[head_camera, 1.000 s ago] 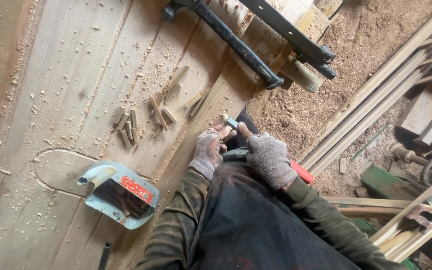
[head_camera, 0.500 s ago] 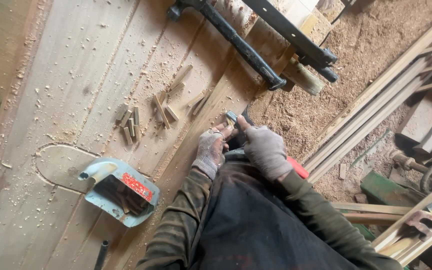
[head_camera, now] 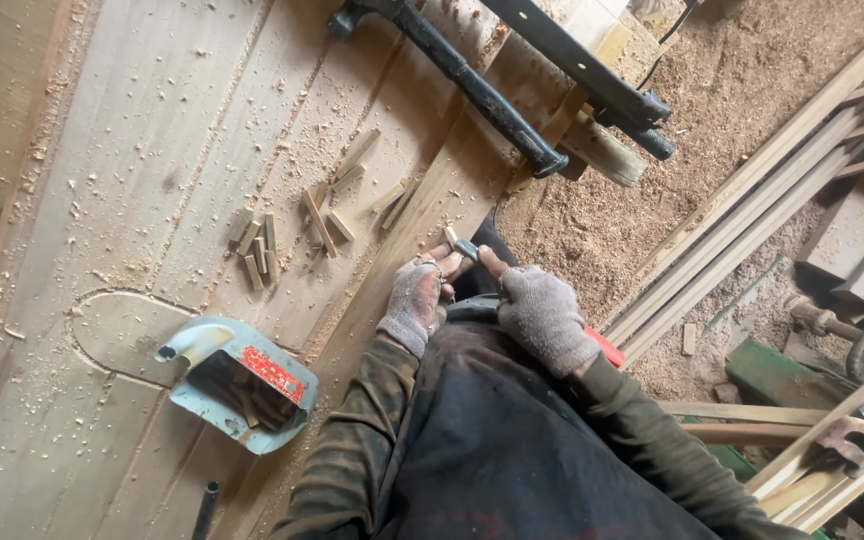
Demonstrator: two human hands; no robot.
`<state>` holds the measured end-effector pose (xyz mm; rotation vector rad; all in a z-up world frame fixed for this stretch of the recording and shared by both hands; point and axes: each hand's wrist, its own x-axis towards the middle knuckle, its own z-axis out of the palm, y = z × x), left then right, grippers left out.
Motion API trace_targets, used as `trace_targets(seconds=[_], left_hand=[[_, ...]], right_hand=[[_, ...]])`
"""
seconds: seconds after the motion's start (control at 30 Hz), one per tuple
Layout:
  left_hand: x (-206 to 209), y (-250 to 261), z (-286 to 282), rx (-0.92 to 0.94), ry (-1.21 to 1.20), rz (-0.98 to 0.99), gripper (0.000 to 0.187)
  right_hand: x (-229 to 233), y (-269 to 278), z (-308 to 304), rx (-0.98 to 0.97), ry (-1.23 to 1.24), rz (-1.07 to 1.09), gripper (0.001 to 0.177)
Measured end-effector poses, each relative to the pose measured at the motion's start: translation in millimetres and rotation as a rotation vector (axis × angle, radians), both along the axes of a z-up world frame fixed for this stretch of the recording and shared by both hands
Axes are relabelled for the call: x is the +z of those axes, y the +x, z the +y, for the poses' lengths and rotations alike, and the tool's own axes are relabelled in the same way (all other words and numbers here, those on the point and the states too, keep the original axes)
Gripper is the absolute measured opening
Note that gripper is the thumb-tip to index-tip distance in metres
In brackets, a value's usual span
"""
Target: Using a hammer and chisel to carve or clean out a joint in a wooden board
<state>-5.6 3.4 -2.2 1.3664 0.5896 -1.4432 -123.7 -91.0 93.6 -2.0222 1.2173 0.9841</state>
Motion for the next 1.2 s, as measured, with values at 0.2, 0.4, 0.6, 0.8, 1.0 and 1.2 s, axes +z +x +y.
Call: trace_targets(seconds=[0.2,0.4,0.6,0.8,1.0,1.2], left_hand=[[-11,-7,-3,-0.007,0.000,-0.034,0.039],[-8,-2,-2,0.017,-0.018,0.010,0.037],[-7,1,2,0.006,-0.018,0.043,0.035],[19,12,-6,-0.028,-0.039,0.044,0.037],[17,10,-3,0.013,-0.064,0.127,0.041],[5,4,1,0.050,-0.041,0.107,0.040]], right_hand=[[10,11,3,0.081,0.001,0.108,0.079],[11,25,0,0.088,-0.002,0.129,0.079],[16,34,3,0.103,-0.026,0.149,0.072],[-3,27,-9,0.069,-0.074,0.088,0.071],[-13,1,-3,0.020,-0.025,0.052,0.074],[-4,3,-1,0.049,-0.036,0.052,0.076]])
